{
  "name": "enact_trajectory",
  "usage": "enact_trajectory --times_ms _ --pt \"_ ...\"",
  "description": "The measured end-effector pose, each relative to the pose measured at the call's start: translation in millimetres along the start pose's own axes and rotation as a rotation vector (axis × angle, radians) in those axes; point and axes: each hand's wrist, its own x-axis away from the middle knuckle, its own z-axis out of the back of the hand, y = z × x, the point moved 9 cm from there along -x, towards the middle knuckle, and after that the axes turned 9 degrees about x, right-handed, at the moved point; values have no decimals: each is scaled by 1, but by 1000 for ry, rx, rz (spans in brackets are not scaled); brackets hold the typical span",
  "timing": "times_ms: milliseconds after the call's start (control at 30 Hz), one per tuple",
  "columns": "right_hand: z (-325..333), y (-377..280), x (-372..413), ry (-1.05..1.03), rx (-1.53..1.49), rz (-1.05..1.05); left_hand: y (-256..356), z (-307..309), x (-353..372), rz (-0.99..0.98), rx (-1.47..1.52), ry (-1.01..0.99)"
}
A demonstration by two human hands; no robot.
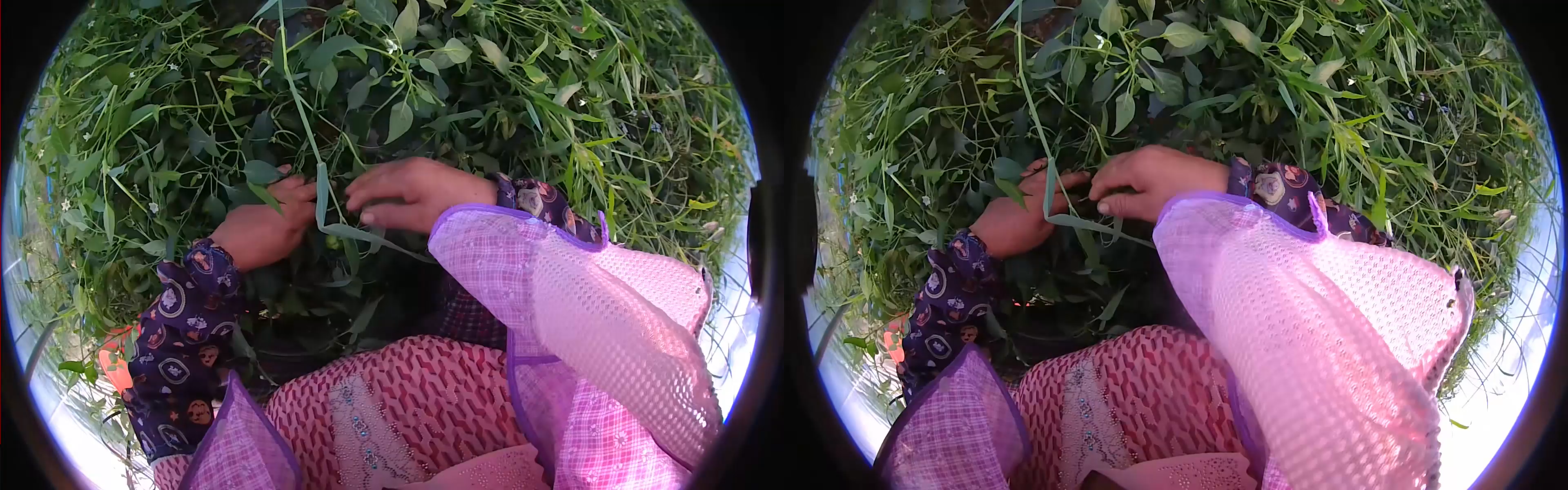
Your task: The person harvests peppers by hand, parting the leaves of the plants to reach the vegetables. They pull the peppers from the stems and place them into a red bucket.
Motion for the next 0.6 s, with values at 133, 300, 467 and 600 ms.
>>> enact_trajectory --times_ms 133,300,467,600 --pt "82 73 28 313 727 -308 5 6 3 -50 -55 76" --pt "65 96 40 115 1080 -263 5 3 1 -36 -61 49" --pt "45 142 46 24 1446 -375 -11 0 12 -55 -55 96" --pt "47 112 40 -55 1190 -333 -9 4 11 -8 108 71"
